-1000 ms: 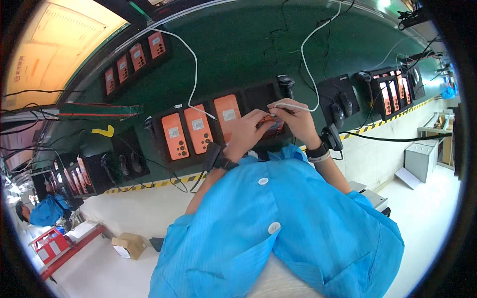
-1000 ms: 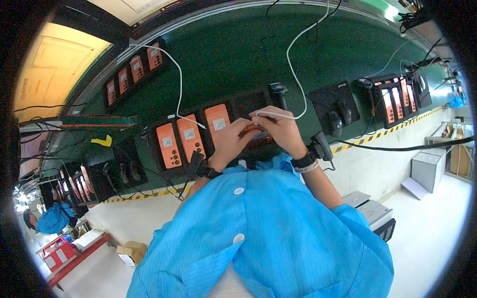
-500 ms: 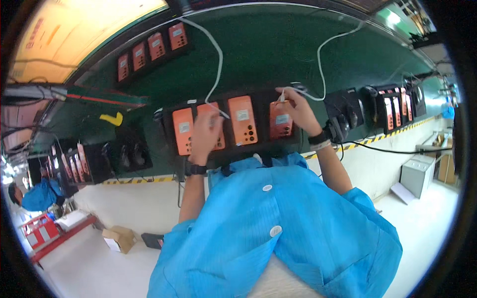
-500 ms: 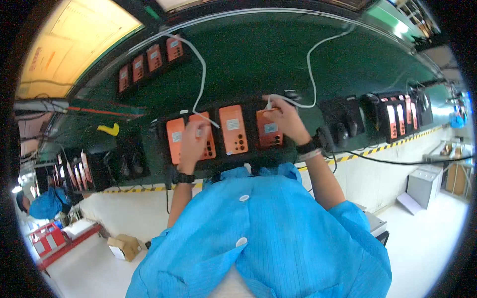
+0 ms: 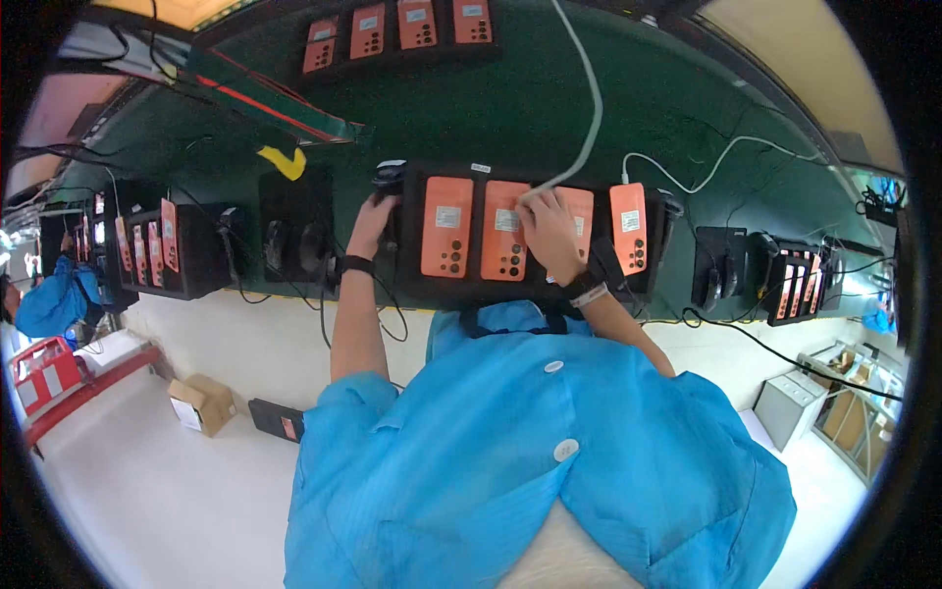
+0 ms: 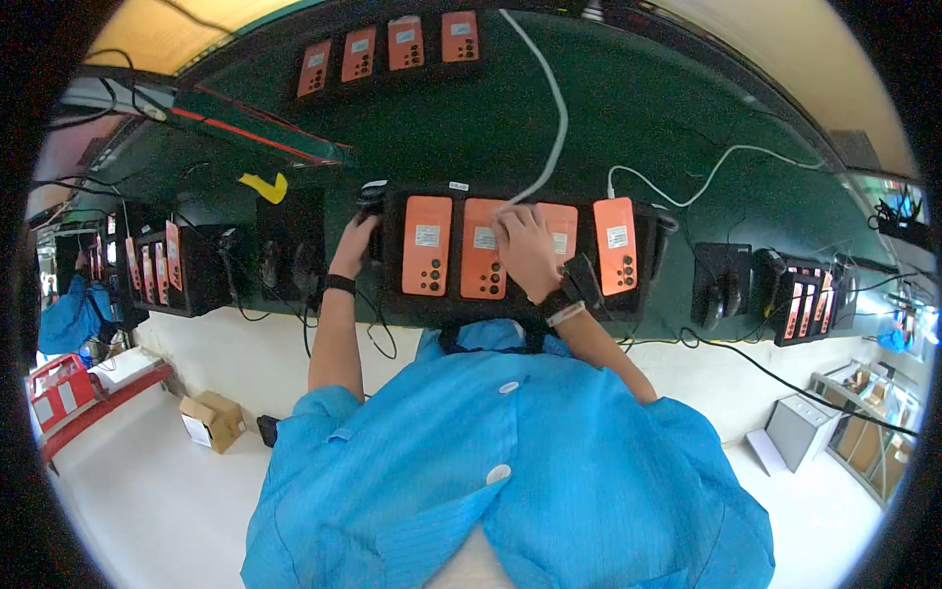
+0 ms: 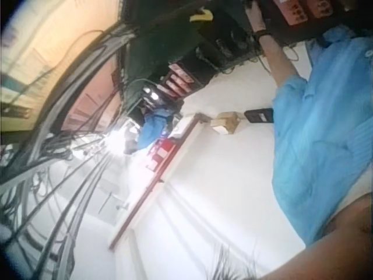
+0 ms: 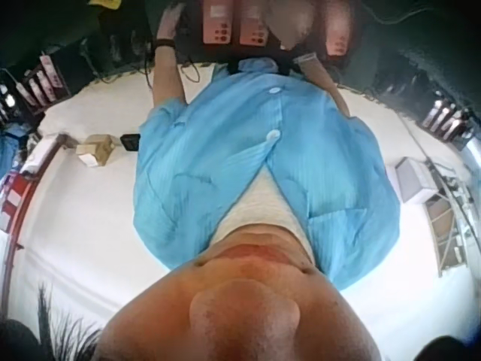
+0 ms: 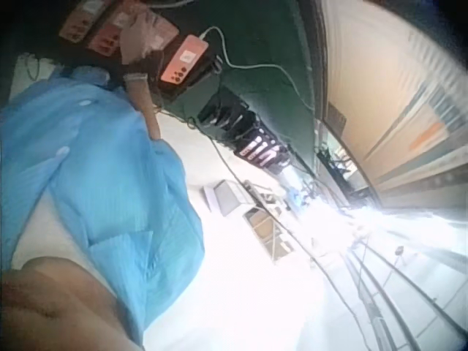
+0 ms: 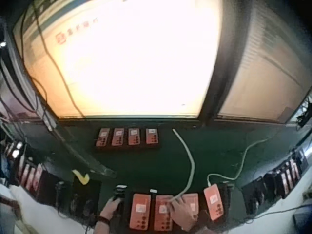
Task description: Scanning barcodes on electronic devices and placing them in a tray.
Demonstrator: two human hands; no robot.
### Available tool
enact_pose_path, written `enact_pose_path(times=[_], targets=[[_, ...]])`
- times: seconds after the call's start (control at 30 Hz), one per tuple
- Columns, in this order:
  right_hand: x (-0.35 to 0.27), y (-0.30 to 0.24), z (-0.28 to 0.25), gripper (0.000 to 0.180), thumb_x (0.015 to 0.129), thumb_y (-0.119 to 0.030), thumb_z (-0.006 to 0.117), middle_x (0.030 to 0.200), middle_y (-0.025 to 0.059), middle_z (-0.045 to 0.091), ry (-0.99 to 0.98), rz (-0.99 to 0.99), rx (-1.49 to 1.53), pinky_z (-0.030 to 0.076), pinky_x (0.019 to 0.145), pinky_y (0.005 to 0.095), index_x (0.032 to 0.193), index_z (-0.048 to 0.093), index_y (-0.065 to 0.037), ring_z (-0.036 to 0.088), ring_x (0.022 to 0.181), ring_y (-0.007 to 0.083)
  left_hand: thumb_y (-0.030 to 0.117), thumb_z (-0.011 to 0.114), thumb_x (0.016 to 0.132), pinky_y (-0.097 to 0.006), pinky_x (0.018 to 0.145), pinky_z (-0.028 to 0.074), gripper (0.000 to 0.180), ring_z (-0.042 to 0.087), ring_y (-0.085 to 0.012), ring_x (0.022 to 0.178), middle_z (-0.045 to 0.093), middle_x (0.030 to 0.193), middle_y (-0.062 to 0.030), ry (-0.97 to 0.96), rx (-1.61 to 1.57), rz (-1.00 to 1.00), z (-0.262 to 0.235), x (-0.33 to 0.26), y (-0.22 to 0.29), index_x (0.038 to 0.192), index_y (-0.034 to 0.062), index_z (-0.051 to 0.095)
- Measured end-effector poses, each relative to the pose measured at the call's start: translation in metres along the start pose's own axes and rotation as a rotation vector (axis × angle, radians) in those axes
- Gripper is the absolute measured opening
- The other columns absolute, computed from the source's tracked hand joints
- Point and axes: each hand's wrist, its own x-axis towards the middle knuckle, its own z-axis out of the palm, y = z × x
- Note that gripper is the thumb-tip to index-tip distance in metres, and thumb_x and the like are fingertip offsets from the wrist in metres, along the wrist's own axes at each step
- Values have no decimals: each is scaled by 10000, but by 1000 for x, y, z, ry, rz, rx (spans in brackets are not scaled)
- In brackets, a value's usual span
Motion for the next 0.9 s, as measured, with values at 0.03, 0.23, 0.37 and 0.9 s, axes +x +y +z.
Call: enact_pose_path(times=[0.03,0.23,0.37,0.9], targets=[[0,-3,5,251,859,-174,635,1088,158,580,-5,-1,-10,447,905,447,1053,600,-20,519,1077,346,268,641,845,-366,814,472,427,610,-241,923,621,938,-149,7,-10,-10,-4,-2,-1,1109,-59,563],[20,-56,28,297,805,-188,695,1049,161,552,49,-145,-60,438,867,455,1017,550,-38,519,1027,341,194,645,839,-285,464,433,278,547,-110,529,567,693,-40,88,66,-72,-11,-76,34,1006,-5,546],[36,-50,55,402,739,-228,740,1110,161,531,-37,-56,6,432,888,459,1034,553,-28,516,1047,348,183,658,836,-279,446,417,281,528,-93,493,573,662,-32,-21,51,-162,-5,-131,35,1017,-2,548],[37,-40,71,309,823,-196,680,978,172,539,122,-169,-59,485,780,436,1001,523,3,541,943,349,202,614,854,-284,414,398,217,504,-122,446,541,603,-37,-344,144,-217,19,-140,77,845,4,528]])
